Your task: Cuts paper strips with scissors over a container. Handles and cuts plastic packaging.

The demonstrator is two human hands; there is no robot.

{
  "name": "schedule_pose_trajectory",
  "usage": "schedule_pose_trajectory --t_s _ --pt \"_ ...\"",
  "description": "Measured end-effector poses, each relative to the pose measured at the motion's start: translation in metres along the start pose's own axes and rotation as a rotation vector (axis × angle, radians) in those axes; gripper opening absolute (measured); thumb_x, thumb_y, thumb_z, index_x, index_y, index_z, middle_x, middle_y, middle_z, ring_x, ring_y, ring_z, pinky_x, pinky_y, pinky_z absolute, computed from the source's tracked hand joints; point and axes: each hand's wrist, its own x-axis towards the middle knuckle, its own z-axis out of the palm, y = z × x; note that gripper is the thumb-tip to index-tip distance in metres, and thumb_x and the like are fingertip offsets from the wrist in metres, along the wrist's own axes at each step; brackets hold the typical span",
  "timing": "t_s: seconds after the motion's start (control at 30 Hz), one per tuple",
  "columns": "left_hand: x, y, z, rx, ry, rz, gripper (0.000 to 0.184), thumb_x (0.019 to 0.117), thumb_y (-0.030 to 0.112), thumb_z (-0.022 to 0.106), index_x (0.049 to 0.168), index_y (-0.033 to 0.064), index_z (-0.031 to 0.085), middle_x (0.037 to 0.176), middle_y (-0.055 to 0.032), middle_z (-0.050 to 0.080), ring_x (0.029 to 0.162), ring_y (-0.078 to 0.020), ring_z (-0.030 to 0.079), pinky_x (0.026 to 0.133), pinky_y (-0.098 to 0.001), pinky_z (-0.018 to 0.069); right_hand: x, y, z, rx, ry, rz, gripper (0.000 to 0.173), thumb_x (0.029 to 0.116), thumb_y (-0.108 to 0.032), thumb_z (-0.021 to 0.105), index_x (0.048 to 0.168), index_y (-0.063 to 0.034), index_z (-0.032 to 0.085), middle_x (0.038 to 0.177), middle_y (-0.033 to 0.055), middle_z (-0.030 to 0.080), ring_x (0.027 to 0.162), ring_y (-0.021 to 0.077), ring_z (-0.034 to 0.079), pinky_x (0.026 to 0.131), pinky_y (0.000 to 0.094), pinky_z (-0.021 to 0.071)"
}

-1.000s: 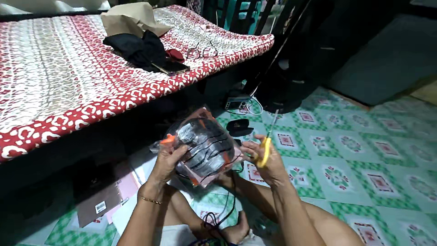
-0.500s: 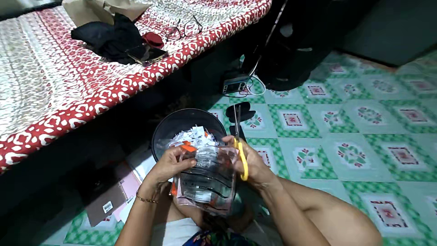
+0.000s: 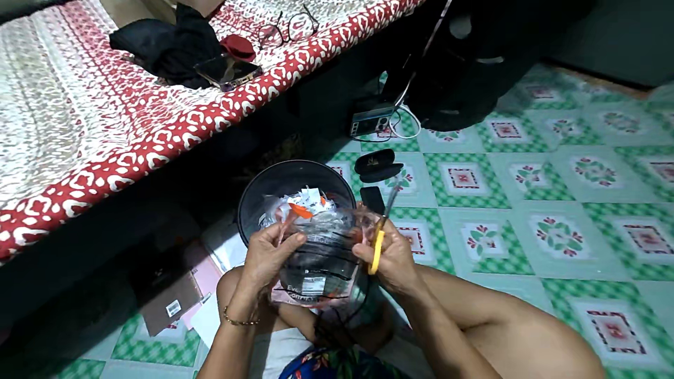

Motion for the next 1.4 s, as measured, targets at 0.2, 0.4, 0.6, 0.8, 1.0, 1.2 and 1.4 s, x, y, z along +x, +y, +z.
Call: schedule_pose_trajectory --t_s 0.2,0.4,0.6,0.8,1.0,1.2,1.4 --pt "0.001 -0.003 -0.001 -0.122 -0.004 0.007 0.021 0.0856 -0.01 0.062 0.088 0.0097 0.067 0.077 0.0093 0.071 0.069 0.0024 0.065 0.067 -0.0161 0.0559 -0.007 0.005 -0.006 0.066 -0.011 0.262 0.067 0.0778 0.001 0.07 0.134 -0.0001 0.035 0.112 0.002 0.07 0.092 0.0091 0.072 0.079 0.0266 0.0609" --pt "-0.002 -0.006 0.002 -0.172 -0.064 0.067 0.026 0.0832 -0.009 0.064 0.093 0.014 0.071 0.082 0.0129 0.073 0.077 0.0017 0.069 0.074 -0.02 0.0598 -0.012 0.003 0.003 0.059 0.102 0.251 0.059 0.0761 0.006 0.067 0.13 0.0044 0.043 0.104 -0.0006 0.068 0.093 0.0047 0.069 0.082 0.0228 0.0591" --pt "-0.004 -0.002 0.0 -0.033 -0.174 -0.014 0.025 0.0829 0.005 0.07 0.106 0.0086 0.063 0.085 0.0138 0.072 0.075 0.0061 0.066 0.069 -0.0143 0.0556 -0.006 0.003 0.009 0.133 0.289 -0.027 0.036 0.0724 0.018 0.065 0.099 -0.0066 0.063 0.089 -0.0058 0.075 0.082 0.0017 0.071 0.076 0.0202 0.0603" --pt "-0.009 -0.005 -0.003 0.035 -0.108 0.14 0.019 0.0859 -0.003 0.064 0.089 0.0136 0.072 0.076 0.0187 0.069 0.066 0.0108 0.06 0.061 -0.0103 0.0507 -0.005 0.008 -0.009 0.156 0.128 -0.071 0.03 0.0755 0.009 0.073 0.09 -0.0162 0.071 0.085 -0.0086 0.075 0.074 0.0001 0.069 0.069 0.0192 0.0595" --pt "-0.004 -0.021 -0.013 -0.042 -0.266 0.309 0.011 0.0952 0.035 0.067 0.094 0.0292 0.076 0.091 0.0234 0.072 0.084 0.0125 0.064 0.076 -0.0099 0.0531 0.001 0.016 -0.022 0.151 0.046 -0.141 0.033 0.0875 0.009 0.057 0.087 -0.0215 0.071 0.089 -0.0046 0.078 0.081 0.0012 0.072 0.074 0.0176 0.0582" --pt "-0.001 -0.013 -0.026 -0.077 -0.405 0.337 0.02 0.0955 0.044 0.064 0.086 0.0293 0.072 0.081 0.0228 0.067 0.08 0.0129 0.06 0.076 -0.0089 0.0487 0.02 0.001 -0.073 0.069 0.002 0.019 0.029 0.0743 0.0 0.074 0.092 -0.0224 0.067 0.108 0.0008 0.077 0.097 0.0121 0.074 0.082 0.0282 0.061" --pt "0.022 -0.001 -0.015 0.138 -0.709 0.601 0.03 0.1027 0.012 0.051 0.079 -0.0001 0.063 0.076 0.0043 0.062 0.082 0.0084 0.054 0.077 -0.0096 0.0436 0.039 -0.049 -0.062 -0.236 -0.428 0.162 0.027 0.0844 -0.024 0.076 0.106 -0.0168 0.061 0.105 -0.0025 0.076 0.097 0.0109 0.073 0.085 0.0283 0.0604"
